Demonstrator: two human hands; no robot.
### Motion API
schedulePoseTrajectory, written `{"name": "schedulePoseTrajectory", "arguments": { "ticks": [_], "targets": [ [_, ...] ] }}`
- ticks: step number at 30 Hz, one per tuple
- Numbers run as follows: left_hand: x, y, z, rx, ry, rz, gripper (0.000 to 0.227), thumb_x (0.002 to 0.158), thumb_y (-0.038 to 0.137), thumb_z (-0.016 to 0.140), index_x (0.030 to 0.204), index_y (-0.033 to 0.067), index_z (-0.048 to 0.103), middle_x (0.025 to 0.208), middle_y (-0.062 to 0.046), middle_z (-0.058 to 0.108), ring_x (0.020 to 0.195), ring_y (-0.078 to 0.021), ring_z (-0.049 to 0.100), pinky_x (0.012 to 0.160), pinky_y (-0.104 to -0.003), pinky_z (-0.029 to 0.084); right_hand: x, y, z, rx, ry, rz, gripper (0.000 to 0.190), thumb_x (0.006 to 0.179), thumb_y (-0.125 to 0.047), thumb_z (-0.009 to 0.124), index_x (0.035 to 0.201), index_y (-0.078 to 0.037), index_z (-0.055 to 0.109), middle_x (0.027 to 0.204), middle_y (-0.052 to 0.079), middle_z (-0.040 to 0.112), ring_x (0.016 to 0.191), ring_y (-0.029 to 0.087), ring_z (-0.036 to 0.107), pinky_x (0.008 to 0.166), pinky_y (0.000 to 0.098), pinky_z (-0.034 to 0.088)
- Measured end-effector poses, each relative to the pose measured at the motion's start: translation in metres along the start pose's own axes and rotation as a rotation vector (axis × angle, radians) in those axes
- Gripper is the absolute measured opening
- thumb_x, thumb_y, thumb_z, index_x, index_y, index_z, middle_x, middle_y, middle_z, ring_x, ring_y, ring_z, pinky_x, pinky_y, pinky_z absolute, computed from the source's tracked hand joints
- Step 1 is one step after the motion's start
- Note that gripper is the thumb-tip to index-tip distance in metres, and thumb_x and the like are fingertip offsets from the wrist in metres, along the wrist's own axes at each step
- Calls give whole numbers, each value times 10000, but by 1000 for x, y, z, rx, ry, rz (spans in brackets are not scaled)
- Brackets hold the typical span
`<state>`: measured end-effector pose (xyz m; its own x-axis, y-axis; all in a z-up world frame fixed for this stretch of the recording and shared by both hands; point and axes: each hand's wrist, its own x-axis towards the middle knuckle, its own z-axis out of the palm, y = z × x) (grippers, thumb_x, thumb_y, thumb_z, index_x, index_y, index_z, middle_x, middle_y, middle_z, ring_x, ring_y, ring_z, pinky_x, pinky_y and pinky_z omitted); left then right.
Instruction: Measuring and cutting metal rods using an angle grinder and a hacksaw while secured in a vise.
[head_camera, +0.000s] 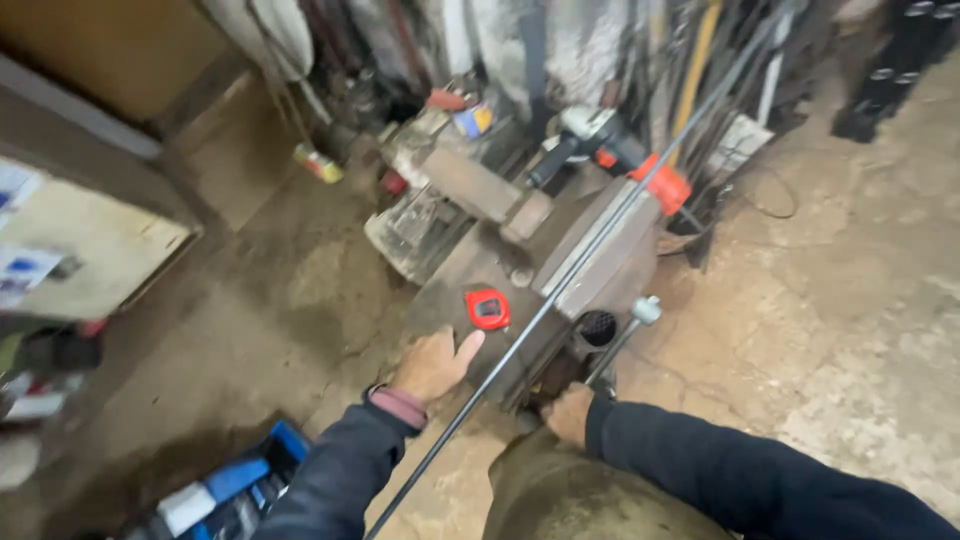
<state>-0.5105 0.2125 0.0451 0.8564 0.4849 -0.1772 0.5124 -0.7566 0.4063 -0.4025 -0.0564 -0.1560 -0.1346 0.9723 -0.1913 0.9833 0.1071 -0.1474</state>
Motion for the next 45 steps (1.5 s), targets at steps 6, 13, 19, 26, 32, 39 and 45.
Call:
{"name": "schedulePoseTrajectory", "arguments": {
  "ticks": [6, 13, 19, 26, 32, 39, 45],
  "targets": [
    [71, 45, 29, 108, 1, -109, 818, 786, 687, 734, 1192, 18, 498, 996, -296, 702, 904, -490, 699, 794, -550, 566, -55, 3, -95, 186, 173, 6, 235, 885, -303, 633, 994, -96, 651, 785, 87, 683, 770, 293, 677, 726, 453, 490],
    [109, 22, 71, 176, -62, -320, 873, 691, 642, 821, 1204, 15, 497, 1030, -285, 702, 966, -461, 700, 837, -511, 576, -127, 70, -146, 342, 376, -16, 322, 890, -327, 677, 1124, -107, 664, 879, 108, 720, 830, 307, 706, 724, 443, 497],
    [103, 6, 49, 231, -146, -554, 915, 682, 642, 772, 1276, -15, 543, 1037, -215, 768, 971, -353, 765, 875, -434, 610, -181, 173, -169, 451, 77, 98, 339, 884, -327, 754, 1055, -83, 590, 819, 159, 694, 732, 419, 663, 632, 536, 495],
    [26, 69, -29, -1079, 209, -512, 784, 726, 173, 682, 1467, 90, 439, 1292, -100, 664, 1006, -245, 713, 768, -430, 585, -191, 241, -265, 801, 146, 28, 309, 923, -361, 756, 1011, -80, 664, 780, 113, 732, 681, 323, 711, 595, 440, 544],
    [7, 221, 17, -498, 54, -253, 759, 656, 161, 873, 1319, 148, 503, 1091, -94, 755, 1010, -228, 781, 913, -369, 582, -166, 221, -315, 1284, 65, -75, 297, 1006, -318, 661, 1142, -55, 667, 815, 42, 747, 657, 134, 710, 608, 295, 556],
    [18, 278, 56, -382, -22, -25, 745, 710, 317, 894, 1335, 169, 516, 1095, -125, 773, 970, -289, 773, 844, -407, 596, -171, 225, -295, 1339, -146, -166, 302, 1053, -294, 671, 968, -11, 610, 754, 37, 665, 630, 88, 669, 570, 261, 499],
    [38, 256, 91, -146, -82, -158, 560, 818, 329, 787, 1331, 278, 570, 1020, -31, 790, 876, -222, 784, 804, -378, 592, -167, 278, -245, 1702, -99, -149, 248, 1058, -217, 708, 964, -1, 629, 725, 27, 633, 595, 95, 619, 538, 255, 460]
  ]
}}
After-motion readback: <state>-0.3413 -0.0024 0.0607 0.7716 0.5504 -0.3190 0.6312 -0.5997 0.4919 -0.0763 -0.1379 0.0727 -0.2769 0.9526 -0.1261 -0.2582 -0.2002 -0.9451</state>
